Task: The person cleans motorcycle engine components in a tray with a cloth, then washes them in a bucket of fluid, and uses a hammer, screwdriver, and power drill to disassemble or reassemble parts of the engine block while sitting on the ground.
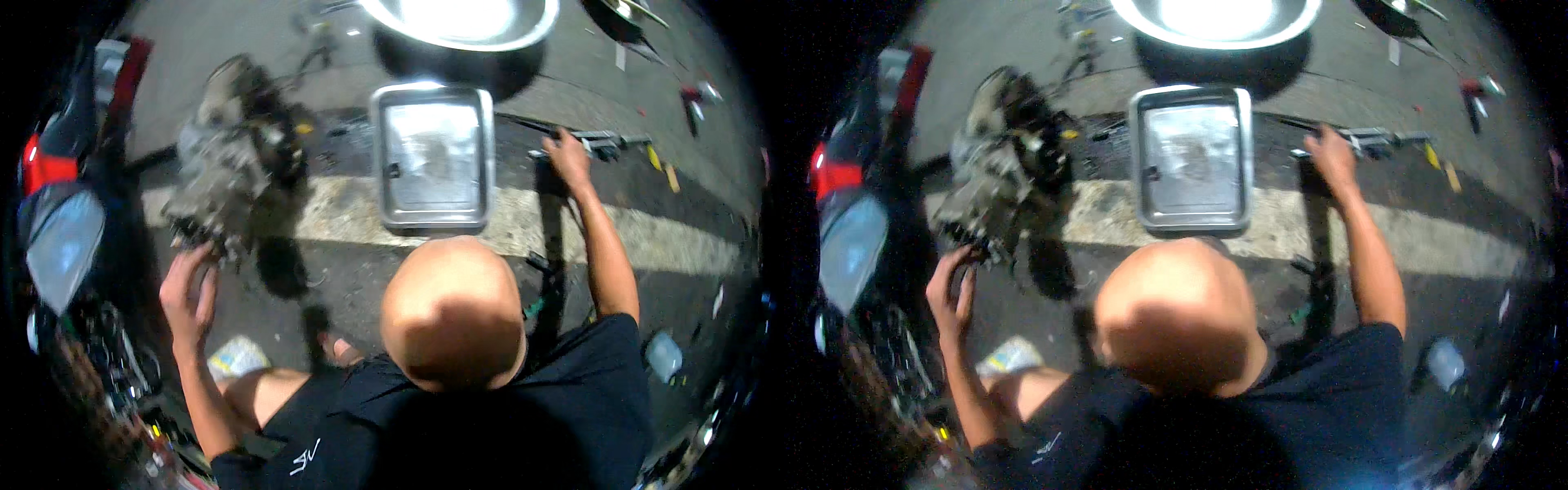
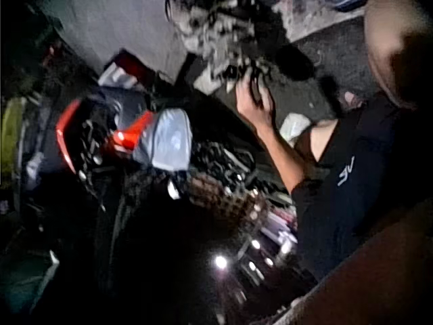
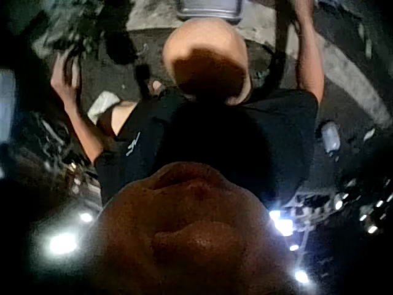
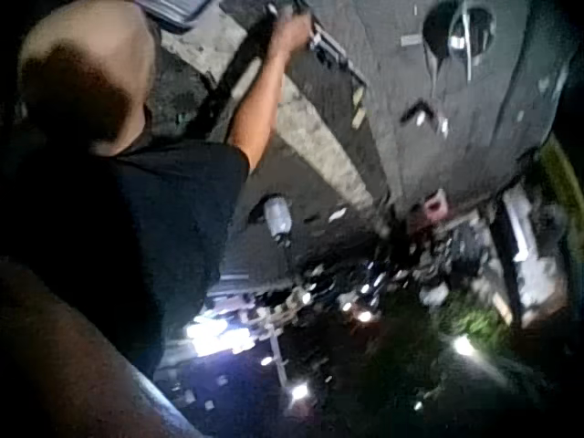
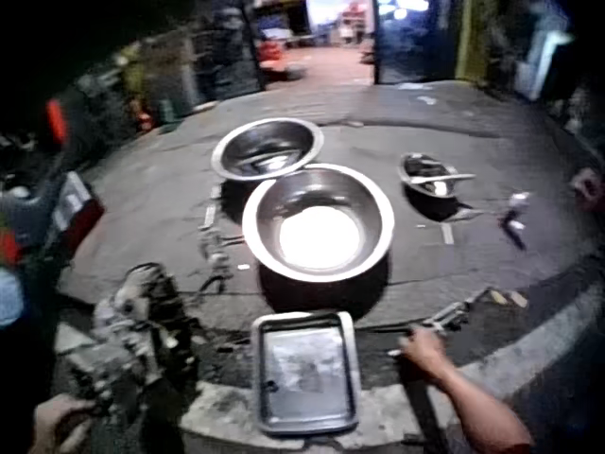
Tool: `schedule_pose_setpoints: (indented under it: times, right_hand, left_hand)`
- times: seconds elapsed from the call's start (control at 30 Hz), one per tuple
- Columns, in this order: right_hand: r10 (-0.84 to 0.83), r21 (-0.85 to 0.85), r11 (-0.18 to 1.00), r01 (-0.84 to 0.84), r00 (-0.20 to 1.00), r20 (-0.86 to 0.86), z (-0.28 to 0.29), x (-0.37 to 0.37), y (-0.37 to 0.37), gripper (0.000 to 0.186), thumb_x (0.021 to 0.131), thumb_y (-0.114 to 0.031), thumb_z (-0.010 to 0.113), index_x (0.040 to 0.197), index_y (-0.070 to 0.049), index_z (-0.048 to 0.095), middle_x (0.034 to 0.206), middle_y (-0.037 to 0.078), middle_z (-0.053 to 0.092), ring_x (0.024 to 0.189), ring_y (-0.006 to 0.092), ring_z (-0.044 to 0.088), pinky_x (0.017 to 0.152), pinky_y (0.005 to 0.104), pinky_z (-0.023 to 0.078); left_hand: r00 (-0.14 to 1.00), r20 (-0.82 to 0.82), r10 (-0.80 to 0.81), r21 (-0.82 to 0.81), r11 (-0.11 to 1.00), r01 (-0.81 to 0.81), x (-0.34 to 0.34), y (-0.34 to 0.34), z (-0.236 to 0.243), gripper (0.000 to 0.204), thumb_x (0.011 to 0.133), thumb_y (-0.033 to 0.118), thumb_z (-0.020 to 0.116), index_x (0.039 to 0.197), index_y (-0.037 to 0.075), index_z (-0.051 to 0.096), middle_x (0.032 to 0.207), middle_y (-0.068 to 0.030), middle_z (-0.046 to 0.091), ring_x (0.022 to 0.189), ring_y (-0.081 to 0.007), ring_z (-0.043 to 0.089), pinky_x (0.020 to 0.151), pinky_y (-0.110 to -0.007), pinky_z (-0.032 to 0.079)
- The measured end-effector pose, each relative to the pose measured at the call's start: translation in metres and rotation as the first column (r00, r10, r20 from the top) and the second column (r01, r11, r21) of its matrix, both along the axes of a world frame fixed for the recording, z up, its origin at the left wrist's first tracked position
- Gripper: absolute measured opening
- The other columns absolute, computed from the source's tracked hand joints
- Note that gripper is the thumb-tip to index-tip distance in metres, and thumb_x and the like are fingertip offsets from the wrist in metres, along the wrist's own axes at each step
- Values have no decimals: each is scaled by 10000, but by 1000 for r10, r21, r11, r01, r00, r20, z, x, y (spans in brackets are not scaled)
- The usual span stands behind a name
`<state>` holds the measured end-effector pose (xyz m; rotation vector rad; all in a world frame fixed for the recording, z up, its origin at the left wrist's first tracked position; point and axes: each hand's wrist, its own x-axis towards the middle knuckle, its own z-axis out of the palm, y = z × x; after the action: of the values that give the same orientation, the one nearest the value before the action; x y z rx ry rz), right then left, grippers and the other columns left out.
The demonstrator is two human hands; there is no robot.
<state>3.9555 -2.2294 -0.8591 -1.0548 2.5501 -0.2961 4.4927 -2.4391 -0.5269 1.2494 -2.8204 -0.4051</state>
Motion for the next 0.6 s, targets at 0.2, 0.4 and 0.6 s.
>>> schedule_pose_setpoints:
  times: [0.2,0.4,0.6]
  right_hand:
    - [123,40,991,-127,989,86,-9,7,-16,502,878,-410,628,1102,39,610,1037,271,654,969,422,629,816,462,488]
    - [387,-309,913,-267,808,444,93,111,-116,585,873,-399,632,1212,75,575,911,155,666,835,253,623,793,364,494]
    - [492,-522,850,70,250,834,270,272,-197,381,921,-430,559,972,-53,568,768,24,534,595,121,505,516,247,398]
  left_hand:
    - [994,-59,88,15,996,-87,23,7,49,337,766,4,641,1103,10,634,960,-156,674,886,-304,653,804,-338,497]
    - [915,-247,320,219,938,-269,85,17,62,350,813,86,623,1153,6,628,994,-115,682,913,-195,655,817,-294,494]
    - [913,-350,210,612,789,53,82,-6,48,388,875,206,612,1202,-2,610,1155,-119,629,1081,-201,583,945,-321,445]
